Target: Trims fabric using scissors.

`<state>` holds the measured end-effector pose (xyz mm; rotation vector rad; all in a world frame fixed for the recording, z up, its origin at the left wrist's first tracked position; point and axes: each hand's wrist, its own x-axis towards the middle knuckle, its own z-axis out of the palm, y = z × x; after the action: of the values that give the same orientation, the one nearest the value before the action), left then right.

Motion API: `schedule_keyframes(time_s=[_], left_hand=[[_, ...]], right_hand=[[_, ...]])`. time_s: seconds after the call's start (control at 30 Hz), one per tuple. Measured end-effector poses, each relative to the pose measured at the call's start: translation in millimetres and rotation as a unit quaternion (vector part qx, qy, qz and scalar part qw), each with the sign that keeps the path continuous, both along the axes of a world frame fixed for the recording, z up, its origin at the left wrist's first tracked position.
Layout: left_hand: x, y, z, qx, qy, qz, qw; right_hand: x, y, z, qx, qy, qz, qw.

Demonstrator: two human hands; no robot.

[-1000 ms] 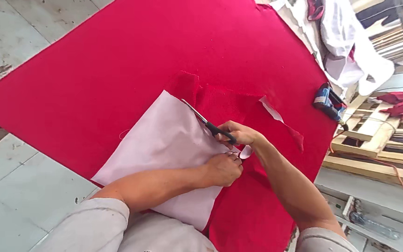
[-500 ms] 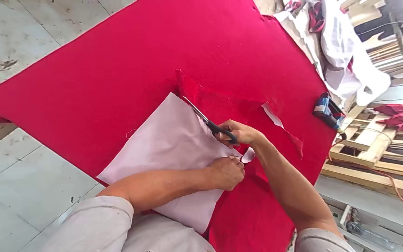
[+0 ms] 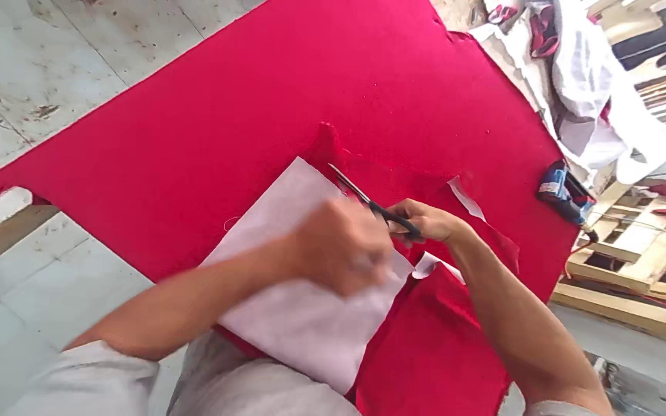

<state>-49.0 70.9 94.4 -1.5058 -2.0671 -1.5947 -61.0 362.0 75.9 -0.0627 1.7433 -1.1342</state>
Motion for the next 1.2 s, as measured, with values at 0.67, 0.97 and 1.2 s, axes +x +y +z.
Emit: schedule_keyframes(time_s=[0.67, 0.97, 1.2], left_hand=[[-214, 34, -22, -0.479, -0.154, -0.149, 0.851], [-228, 22, -36, -0.445, -0.161, -0.151, 0.868], [-234, 18, -35, -0.467, -0.149, -0.15, 0.859]], right_hand=[[-30, -37, 1, 0.001, -0.015, 0.02, 1.0], [-45, -41, -5, -0.019, -0.012, 0.012, 1.0], [-64, -59, -5, -0.017, 0.007, 0.033, 0.999]])
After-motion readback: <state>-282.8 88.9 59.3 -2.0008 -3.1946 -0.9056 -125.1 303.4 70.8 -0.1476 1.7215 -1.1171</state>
